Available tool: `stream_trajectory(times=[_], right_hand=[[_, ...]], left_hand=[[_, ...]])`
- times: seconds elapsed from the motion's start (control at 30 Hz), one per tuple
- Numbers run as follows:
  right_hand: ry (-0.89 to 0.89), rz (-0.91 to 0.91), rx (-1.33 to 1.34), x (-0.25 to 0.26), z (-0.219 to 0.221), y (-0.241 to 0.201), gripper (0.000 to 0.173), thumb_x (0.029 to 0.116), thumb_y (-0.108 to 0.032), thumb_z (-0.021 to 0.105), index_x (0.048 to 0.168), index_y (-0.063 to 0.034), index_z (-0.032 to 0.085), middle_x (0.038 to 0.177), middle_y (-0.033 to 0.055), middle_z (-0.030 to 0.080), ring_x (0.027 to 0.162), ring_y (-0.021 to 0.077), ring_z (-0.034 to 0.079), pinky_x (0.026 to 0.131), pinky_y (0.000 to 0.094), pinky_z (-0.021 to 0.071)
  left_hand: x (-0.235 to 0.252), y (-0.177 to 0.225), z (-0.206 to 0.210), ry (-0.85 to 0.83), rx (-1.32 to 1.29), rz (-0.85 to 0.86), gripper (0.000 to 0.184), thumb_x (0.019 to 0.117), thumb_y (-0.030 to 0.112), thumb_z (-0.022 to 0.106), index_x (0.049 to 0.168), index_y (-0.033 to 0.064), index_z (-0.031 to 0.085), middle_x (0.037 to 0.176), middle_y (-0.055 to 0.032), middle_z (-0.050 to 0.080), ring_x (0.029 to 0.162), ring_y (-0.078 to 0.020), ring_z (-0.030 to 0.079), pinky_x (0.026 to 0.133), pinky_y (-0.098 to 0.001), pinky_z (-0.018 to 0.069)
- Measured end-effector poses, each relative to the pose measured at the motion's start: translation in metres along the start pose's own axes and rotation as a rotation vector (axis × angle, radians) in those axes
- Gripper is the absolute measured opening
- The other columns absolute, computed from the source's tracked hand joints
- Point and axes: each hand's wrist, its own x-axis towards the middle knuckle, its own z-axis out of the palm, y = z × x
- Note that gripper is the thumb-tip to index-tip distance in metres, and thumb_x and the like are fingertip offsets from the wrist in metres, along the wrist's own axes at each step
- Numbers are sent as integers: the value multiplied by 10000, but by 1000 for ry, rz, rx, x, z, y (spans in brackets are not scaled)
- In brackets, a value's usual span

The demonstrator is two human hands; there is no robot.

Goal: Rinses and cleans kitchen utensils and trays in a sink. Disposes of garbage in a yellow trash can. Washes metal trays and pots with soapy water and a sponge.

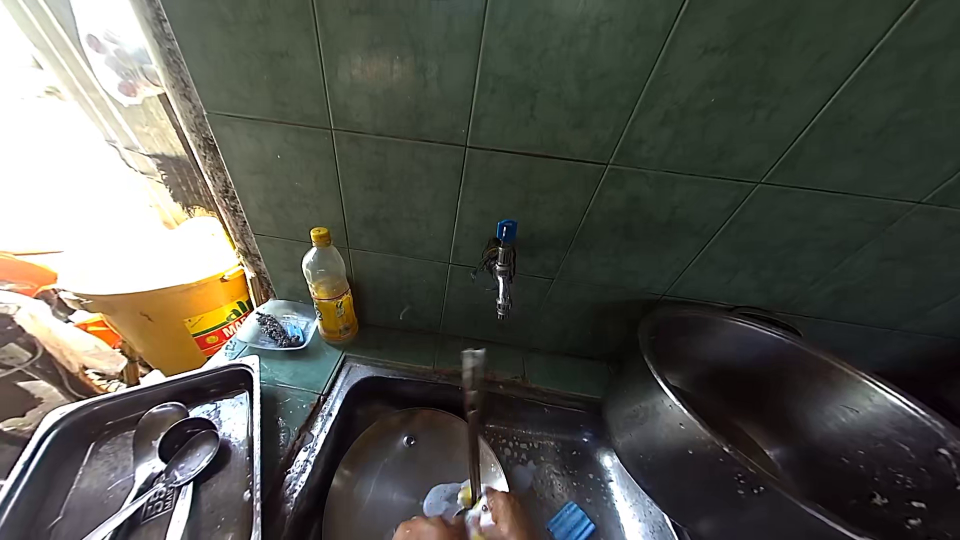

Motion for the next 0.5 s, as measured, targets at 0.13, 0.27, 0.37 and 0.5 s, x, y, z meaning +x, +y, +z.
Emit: stream_trajectory(times=[0.13, 0.27, 0.37, 0.5], right_hand=[[-104, -7, -413, -8, -24, -31, 352, 972, -176, 597, 1262, 10, 673, 1265, 253, 662, 1224, 415, 615, 1030, 583, 467], [46, -182, -539, -1, -55, -33, 220, 951, -94, 604, 1112, 35, 683, 1113, 267, 696, 1085, 450, 673, 882, 628, 523], [200, -291, -597, 2, -76, -22, 166, 875, -57, 631, 1003, 38, 678, 1024, 246, 707, 1008, 423, 698, 818, 598, 539], [652, -762, -607, 13, -71, 2, 96, 711, -56, 735, 702, -51, 639, 714, 114, 681, 741, 292, 733, 595, 471, 586]], left_hand=[[30, -5, -24, 444, 222, 534, 145, 963, 132, 634, 1005, 75, 760, 989, -108, 753, 1073, -324, 711, 997, -535, 541], [43, -13, -80, -248, 401, 85, 313, 1088, 197, 458, 1130, -41, 656, 1101, -254, 690, 1088, -448, 661, 912, -606, 506], [34, -32, -70, -275, 232, -31, 441, 1120, 327, 372, 1110, -23, 640, 1021, -265, 691, 1030, -456, 684, 850, -615, 532], [22, -57, -25, -158, -154, -31, 493, 1097, 360, 433, 981, -46, 686, 862, -240, 686, 891, -412, 695, 810, -596, 528]])
